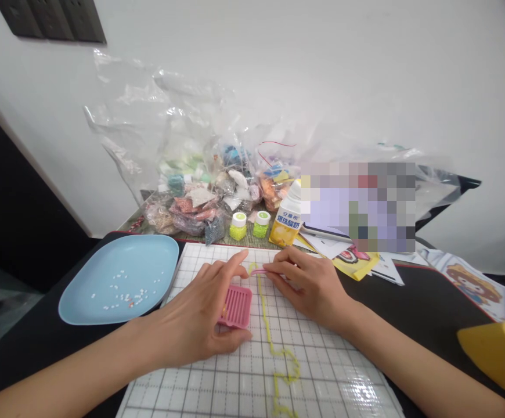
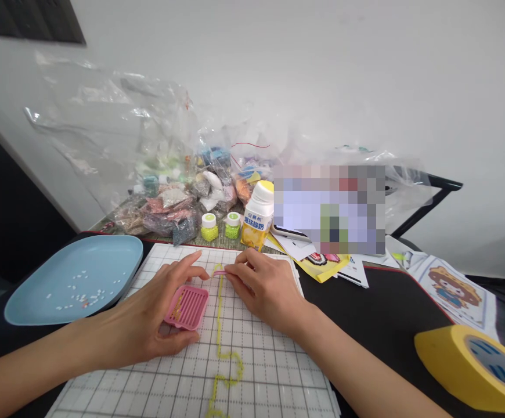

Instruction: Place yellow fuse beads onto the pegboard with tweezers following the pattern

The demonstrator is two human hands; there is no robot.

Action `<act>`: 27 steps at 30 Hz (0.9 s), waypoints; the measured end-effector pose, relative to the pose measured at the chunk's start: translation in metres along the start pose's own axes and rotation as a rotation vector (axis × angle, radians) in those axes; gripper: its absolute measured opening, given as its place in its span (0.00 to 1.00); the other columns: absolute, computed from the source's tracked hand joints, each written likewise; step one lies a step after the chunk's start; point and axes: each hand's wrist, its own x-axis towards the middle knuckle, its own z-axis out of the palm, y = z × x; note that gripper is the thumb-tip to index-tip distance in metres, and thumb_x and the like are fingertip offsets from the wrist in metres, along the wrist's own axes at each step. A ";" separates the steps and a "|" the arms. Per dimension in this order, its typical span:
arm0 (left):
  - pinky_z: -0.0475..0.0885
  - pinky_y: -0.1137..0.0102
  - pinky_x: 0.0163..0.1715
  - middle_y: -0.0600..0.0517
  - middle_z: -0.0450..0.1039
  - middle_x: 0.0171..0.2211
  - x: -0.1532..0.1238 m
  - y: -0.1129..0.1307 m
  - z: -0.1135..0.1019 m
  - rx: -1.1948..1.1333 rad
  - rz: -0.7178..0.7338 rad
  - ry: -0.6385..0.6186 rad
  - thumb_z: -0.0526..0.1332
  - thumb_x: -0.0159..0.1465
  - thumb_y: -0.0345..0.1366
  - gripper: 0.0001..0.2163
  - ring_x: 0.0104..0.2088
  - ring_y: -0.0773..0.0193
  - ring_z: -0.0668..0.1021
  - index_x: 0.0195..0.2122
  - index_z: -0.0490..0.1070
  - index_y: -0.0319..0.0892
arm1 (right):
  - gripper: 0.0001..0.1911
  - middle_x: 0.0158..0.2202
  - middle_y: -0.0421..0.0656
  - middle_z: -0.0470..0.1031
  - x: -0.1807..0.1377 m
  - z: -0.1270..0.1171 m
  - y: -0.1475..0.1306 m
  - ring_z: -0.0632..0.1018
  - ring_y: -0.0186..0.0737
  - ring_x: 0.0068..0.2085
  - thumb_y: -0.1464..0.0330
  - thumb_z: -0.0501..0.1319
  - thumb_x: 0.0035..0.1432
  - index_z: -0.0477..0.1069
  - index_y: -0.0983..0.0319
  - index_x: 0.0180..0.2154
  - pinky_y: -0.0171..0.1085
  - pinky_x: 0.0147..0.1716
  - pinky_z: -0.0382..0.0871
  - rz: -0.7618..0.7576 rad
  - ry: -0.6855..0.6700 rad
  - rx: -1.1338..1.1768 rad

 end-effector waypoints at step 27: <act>0.67 0.48 0.49 0.45 0.61 0.57 0.000 0.002 0.000 0.047 -0.017 -0.010 0.63 0.59 0.33 0.45 0.51 0.47 0.68 0.66 0.27 0.56 | 0.08 0.32 0.40 0.75 -0.001 0.001 0.001 0.73 0.28 0.27 0.68 0.58 0.64 0.76 0.61 0.39 0.30 0.23 0.63 -0.006 -0.005 -0.028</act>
